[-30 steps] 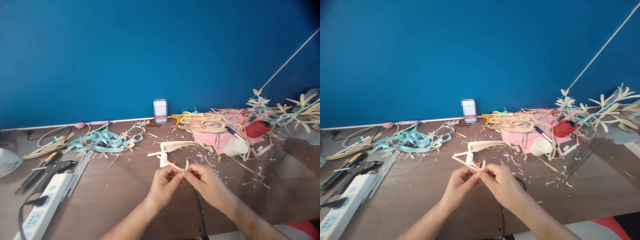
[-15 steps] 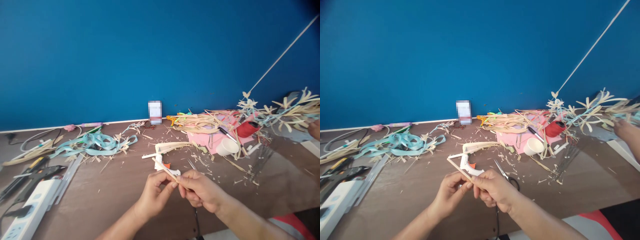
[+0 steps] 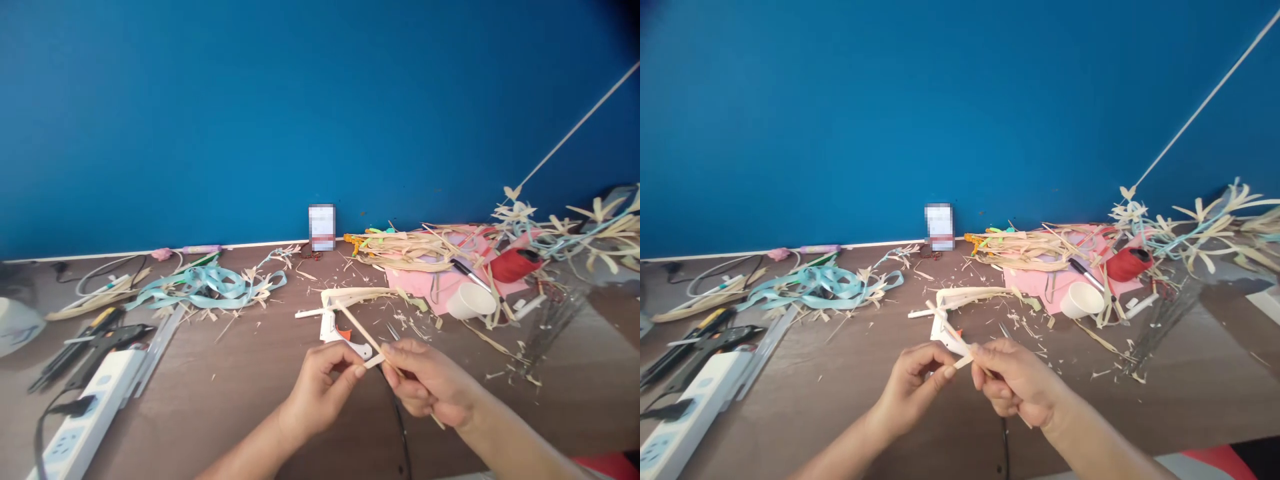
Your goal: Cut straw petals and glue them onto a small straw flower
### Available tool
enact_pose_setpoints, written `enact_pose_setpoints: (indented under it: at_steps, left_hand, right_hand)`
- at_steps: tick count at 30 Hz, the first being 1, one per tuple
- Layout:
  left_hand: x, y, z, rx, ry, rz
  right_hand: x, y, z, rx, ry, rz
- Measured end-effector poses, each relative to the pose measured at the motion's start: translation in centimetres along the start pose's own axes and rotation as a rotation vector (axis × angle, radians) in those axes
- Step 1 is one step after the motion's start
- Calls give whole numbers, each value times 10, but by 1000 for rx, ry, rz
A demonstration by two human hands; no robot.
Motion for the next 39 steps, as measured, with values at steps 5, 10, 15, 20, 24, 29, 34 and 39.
enact_pose_setpoints:
  at_steps: [5, 10, 15, 20, 24, 29, 34, 39]
  left_hand:
    - [15, -1, -1, -58, 287, 238]
    - [21, -3, -6, -91, 416, 300]
    - [18, -4, -11, -84, 370, 252]
    - [19, -3, -11, -86, 319, 238]
    - [19, -4, -10, -39, 273, 213]
    - [10, -3, -4, 42, 161, -5]
    - [-2, 3, 2, 132, 100, -127]
    - [-5, 7, 7, 140, 38, -121]
  right_hand:
    - [22, 1, 26, -291, -13, 369]
    - [4, -3, 9, -283, 598, 406]
    - [-2, 0, -13, -372, 975, 532]
    - [1, -1, -14, -409, 1028, 529]
    - [3, -1, -12, -405, 1041, 493]
    - [-1, -2, -11, -236, 831, 311]
    - [-10, 2, -17, -48, 551, 159]
    - [7, 17, -9, -14, 328, 99]
Point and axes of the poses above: each hand's wrist, its own y-axis away from the middle knuckle, its own z-axis out of the back of the hand, x = y × z, the point moved 3 cm from there along -y, towards the middle knuckle, and after that the axes turned 1 degree about -x, right-handed, at the moved point
